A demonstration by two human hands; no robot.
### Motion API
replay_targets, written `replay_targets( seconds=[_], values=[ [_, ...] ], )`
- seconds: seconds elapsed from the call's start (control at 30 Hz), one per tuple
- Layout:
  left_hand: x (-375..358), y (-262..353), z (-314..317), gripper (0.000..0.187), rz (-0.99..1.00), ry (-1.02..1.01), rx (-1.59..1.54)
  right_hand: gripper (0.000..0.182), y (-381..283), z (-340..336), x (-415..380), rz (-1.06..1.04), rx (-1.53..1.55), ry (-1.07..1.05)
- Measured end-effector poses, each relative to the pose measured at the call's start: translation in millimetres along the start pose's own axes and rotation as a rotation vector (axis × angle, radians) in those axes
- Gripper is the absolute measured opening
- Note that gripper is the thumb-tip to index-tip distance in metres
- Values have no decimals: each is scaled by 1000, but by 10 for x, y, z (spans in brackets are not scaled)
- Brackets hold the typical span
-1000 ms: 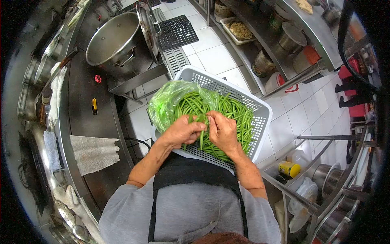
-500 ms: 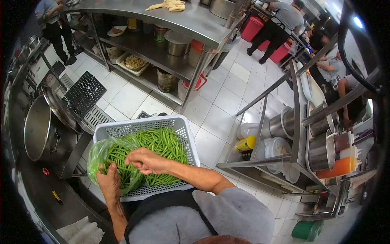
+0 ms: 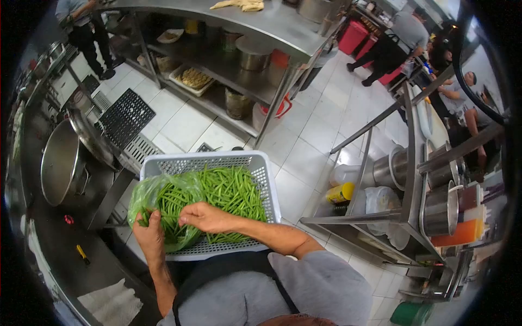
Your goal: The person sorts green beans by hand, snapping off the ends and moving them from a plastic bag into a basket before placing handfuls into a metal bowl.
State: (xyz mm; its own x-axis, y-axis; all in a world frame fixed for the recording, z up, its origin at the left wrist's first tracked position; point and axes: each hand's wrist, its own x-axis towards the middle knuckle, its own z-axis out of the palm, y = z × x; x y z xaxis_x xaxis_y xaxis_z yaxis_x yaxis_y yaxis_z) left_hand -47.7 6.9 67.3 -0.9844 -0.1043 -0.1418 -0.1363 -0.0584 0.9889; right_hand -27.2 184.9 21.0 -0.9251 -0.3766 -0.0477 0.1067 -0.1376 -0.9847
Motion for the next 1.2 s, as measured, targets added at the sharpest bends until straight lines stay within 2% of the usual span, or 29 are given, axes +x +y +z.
replay_targets(
  seconds=[0.07,0.23,0.3,0.37,0.5,0.57,0.6,0.67,0.73,0.77,0.83,0.9,1.03,1.1,1.2],
  values=[
    [-16,59,-15,17,-65,-97,9,24,-12,-39,-5,41,-35,-47],
    [-45,0,27,16,-57,-34,5,25,-151,-110,-54,13,-177,-60],
    [-70,7,11,17,-101,-55,15,25,-127,-100,-55,-20,-161,-72],
    [-100,25,-23,17,-123,-61,-53,23,-180,-90,-56,136,-137,-60],
    [-145,60,-12,17,-165,-97,-192,24,-247,-29,-105,107,-171,-95],
    [-156,70,5,16,-156,-86,-205,24,-254,19,-143,9,-19,-77],
    [-162,96,20,14,-155,-99,-214,23,-330,17,-168,124,2,-78],
    [-207,99,-51,13,-181,-71,-201,20,-367,32,-165,115,-115,-4],
    [-186,55,-78,12,-123,-178,-189,20,-332,37,-182,128,-175,12],
    [-201,38,-56,12,-127,-165,-187,22,-336,41,-195,84,-204,33],
    [-201,12,-12,12,-7,-153,-203,24,-384,45,-202,34,-235,55],
    [-212,-21,-30,13,-40,-165,-219,22,-447,55,-231,139,-348,82],
    [-252,-1,56,13,5,-152,-104,20,-349,87,-239,92,-363,148],
    [-284,4,69,12,39,-141,-58,16,-236,100,-227,50,-259,288],
    [-342,22,87,14,355,-218,211,15,-173,70,-190,-46,-369,371]
  ],
)
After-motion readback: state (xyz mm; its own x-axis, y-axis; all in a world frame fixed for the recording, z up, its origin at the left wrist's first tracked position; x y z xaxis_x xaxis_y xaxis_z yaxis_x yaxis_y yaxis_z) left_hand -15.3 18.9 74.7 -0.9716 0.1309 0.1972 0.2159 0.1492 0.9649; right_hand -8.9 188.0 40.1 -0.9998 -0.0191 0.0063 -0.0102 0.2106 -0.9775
